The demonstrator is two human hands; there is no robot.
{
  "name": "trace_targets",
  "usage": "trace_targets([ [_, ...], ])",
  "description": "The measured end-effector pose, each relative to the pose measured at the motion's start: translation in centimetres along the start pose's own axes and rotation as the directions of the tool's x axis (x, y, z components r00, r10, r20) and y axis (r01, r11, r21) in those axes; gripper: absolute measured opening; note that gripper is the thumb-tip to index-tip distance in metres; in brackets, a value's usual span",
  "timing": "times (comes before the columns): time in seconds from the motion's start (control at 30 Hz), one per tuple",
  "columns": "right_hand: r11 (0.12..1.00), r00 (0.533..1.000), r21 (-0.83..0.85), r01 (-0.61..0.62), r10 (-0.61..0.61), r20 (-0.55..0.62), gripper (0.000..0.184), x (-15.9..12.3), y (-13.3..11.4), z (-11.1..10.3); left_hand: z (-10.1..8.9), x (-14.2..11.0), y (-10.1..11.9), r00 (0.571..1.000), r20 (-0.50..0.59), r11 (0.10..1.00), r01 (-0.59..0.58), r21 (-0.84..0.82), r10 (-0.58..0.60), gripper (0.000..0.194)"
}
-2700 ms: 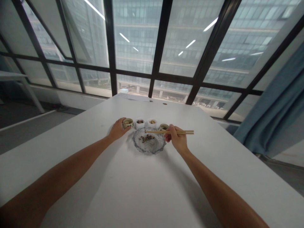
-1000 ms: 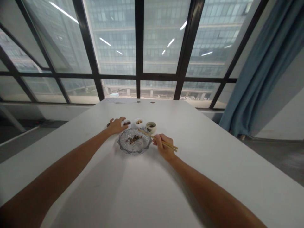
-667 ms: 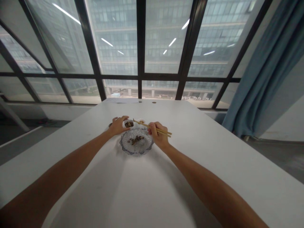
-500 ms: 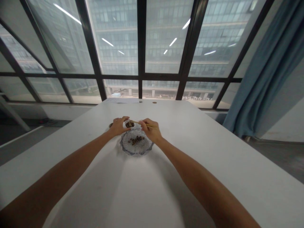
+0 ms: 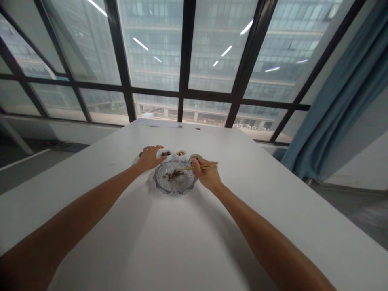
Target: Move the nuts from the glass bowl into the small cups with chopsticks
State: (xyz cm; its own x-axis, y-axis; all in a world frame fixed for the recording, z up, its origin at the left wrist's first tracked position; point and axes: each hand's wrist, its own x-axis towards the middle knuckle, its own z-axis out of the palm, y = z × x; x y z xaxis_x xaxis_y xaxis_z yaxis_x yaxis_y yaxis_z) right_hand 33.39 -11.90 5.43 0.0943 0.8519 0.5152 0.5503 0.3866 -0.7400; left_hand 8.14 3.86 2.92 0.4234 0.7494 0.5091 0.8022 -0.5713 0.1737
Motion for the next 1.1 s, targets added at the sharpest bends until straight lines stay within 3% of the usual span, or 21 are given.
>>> trace_targets([
  [0.2, 1.0, 1.0, -0.005, -0.011, 0.011, 0.013, 0.06, -0.3, -0.7, 1.1, -0.3, -3.6, -0.2, 0.978, -0.198, 0.984, -0.097, -0.15, 0.066, 0.028],
  [0.4, 0.95, 0.962, -0.18, 0.254, -0.229, 0.148, 0.055, -1.7, -2.5, 0.7, -0.7, -5.1, 0.8, 0.946, -0.31, 0.944, -0.185, -0.274, 0.095, 0.018],
  [0.57, 0.88, 0.931, -0.306, 0.363, -0.328, 0.159, 0.057, -2.7, -3.0, 1.3, -0.5, -5.8, 1.5, 0.97, -0.243, 0.917, -0.086, -0.39, -0.012, 0.03],
  [0.9, 0.923, 0.946, -0.237, 0.303, -0.26, 0.195, 0.055, -2.6, -2.5, 1.2, 0.6, -5.6, 0.8, 0.995, -0.051, 0.826, 0.039, -0.562, -0.081, 0.044],
  [1.1, 0.952, 0.974, -0.212, 0.22, -0.204, 0.094, 0.058, -1.7, -2.9, -0.6, 1.3, -5.3, 0.4, 0.995, 0.013, 0.809, 0.088, -0.582, -0.099, 0.047],
])
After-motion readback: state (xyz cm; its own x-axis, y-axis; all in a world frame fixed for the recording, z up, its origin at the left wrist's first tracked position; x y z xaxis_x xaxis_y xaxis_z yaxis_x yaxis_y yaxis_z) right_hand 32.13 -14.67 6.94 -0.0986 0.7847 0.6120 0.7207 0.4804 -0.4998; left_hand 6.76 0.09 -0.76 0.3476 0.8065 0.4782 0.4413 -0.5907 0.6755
